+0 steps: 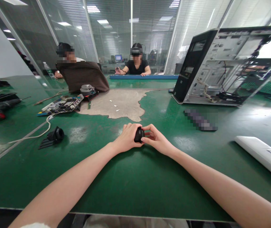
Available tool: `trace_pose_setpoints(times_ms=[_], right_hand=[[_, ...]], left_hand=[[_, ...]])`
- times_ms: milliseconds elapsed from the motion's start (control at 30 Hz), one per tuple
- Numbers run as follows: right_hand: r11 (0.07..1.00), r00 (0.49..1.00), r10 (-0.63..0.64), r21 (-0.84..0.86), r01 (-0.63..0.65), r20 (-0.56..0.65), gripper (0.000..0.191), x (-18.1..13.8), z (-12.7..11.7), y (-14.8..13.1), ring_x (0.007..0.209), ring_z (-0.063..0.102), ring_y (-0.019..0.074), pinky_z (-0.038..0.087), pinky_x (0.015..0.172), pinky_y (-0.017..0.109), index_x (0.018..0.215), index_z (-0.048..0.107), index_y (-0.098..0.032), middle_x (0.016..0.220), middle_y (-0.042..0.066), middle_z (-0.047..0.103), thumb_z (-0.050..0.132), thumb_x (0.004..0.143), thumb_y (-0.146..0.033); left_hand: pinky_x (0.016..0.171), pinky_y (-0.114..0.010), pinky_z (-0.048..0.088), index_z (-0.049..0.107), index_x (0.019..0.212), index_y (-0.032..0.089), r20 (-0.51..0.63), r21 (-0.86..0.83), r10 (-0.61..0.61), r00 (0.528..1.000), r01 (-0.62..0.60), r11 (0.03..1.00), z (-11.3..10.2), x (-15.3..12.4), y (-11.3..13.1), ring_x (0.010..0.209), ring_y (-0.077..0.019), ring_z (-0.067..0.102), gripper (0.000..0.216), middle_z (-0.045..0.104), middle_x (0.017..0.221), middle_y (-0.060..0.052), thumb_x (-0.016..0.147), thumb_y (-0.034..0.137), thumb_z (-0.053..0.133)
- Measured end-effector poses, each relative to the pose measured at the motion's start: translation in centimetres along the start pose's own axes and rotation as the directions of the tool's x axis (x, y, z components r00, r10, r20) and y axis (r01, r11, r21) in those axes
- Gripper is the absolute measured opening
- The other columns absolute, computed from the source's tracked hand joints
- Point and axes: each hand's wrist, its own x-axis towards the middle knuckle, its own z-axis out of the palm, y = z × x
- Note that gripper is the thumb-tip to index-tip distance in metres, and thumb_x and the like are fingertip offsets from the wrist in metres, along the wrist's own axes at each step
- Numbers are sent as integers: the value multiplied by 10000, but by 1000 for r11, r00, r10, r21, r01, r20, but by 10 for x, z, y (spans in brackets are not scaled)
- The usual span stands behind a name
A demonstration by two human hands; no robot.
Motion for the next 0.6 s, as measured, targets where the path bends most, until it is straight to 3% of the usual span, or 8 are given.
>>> trace_pose_setpoints(times_ms=[267, 367, 600], right_hand=[[1000, 998, -10, 9, 11, -65, 187, 1, 3, -1, 772, 571, 128, 508, 648, 280, 900, 463, -219, 920, 9, 511, 576, 764, -281], [1000, 997, -4, -14, 3, -81, 217, 3, 3, -1, 843, 560, 145, 508, 691, 296, 929, 462, -220, 951, 20, 511, 581, 755, -271], [1000, 1000, 11, 24, -11, 0, 267, 0, 1, -2, 895, 567, 166, 499, 724, 320, 945, 438, -224, 942, 17, 534, 607, 741, -257]], left_hand=[[804, -376, 330, 364, 1095, 200, -24, 7, 5, 1000, -4, 1000, 1, 0, 0, 921, -238, 467, 561, 520, 1023, -60, 644, 394, 637], [805, -382, 334, 357, 1105, 201, -33, -5, 4, 999, -5, 1000, 0, 0, 1, 923, -240, 469, 581, 512, 1042, -65, 642, 414, 636], [831, -388, 329, 298, 1149, 192, -39, 5, 20, 999, -19, 1000, 0, -2, 1, 958, -248, 461, 624, 483, 1096, -87, 654, 384, 625]])
